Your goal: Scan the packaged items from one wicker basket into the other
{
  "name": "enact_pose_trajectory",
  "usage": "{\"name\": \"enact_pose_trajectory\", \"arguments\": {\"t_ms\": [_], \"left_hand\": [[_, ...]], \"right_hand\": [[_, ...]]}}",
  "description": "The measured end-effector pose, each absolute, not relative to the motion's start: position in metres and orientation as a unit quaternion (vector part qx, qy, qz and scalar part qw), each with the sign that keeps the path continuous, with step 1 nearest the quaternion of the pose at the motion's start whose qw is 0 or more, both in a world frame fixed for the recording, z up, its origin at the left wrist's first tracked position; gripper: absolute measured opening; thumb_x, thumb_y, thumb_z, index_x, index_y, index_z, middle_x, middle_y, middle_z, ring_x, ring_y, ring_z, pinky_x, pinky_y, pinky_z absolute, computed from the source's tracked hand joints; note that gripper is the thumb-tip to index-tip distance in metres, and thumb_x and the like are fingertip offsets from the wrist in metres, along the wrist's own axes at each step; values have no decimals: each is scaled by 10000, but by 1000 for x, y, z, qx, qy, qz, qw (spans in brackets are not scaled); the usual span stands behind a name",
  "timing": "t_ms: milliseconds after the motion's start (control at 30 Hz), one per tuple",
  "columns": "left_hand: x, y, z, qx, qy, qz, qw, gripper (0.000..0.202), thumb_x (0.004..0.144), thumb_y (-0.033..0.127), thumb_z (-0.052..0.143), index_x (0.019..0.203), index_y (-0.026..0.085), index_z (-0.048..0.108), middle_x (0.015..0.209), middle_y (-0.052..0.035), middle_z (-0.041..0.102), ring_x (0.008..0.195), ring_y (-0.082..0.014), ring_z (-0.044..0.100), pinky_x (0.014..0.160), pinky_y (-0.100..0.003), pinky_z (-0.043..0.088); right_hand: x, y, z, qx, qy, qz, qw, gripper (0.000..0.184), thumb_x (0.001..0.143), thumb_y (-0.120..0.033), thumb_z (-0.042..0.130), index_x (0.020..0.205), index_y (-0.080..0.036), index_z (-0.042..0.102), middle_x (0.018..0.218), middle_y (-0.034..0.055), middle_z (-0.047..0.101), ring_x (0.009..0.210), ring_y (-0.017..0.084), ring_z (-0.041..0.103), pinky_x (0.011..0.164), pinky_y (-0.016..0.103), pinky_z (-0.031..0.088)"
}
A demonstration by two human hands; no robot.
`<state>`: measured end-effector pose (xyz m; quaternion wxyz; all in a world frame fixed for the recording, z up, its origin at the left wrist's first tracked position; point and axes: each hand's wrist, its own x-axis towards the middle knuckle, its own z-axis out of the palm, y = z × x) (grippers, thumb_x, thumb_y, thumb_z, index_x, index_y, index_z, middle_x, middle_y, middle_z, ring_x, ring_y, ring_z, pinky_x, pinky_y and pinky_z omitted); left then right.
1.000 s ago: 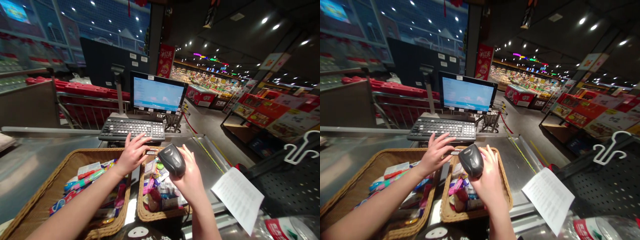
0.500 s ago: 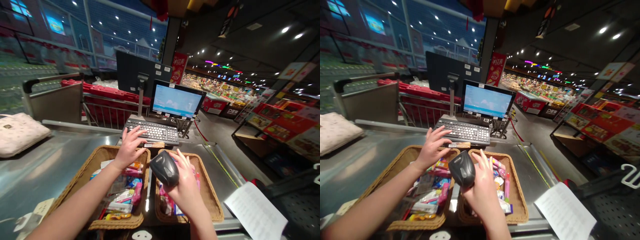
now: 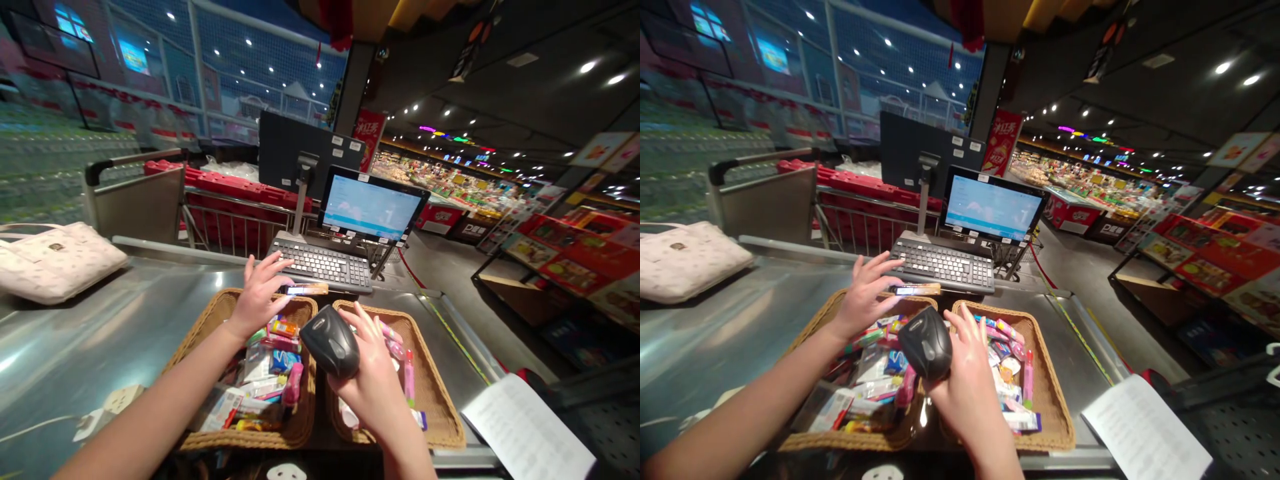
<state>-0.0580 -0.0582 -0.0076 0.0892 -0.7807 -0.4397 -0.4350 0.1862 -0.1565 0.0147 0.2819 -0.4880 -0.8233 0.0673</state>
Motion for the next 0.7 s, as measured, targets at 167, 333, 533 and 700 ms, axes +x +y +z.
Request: {"name": "enact_pose_trajectory", "arguments": {"t_ms": [167, 333, 533, 700], "left_hand": [[-68, -62, -7, -778, -449, -433, 84, 111, 821, 206, 588, 875, 241, 679, 1313, -53, 629, 1376, -282, 417, 1195, -598, 100], [-78, -64, -11, -778, -453, -427, 87, 75, 827, 214, 610, 869, 235, 668, 1322, -59, 623, 1378, -280, 416, 1198, -590, 100], [-89, -67, -18, -777, -462, -418, 85, 72, 831, 234, 617, 886, 237, 664, 1327, -63, 617, 1383, -280, 409, 1195, -598, 102], [-95, -71, -26, -783, -470, -401, 73, 77, 843, 230, 608, 901, 238, 658, 1329, -67, 617, 1380, -277, 416, 1188, -614, 81]], "right_hand": [[177, -159, 14, -483, -827, 78, 278, 562, 700, -135, 581, 1254, -230, 581, 1402, 102, 526, 1457, 361, 268, 1160, 674, 171], [172, -160, 12, -476, -825, 84, 291, 598, 686, -115, 578, 1271, -233, 557, 1397, 106, 527, 1450, 367, 278, 1148, 691, 165], [167, -160, 10, -473, -826, 91, 292, 571, 716, -136, 585, 1278, -233, 547, 1400, 102, 518, 1451, 357, 279, 1152, 691, 155], [163, -159, 8, -464, -828, 91, 302, 537, 721, -148, 609, 1252, -214, 559, 1387, 122, 523, 1443, 365, 291, 1145, 689, 199]]}}
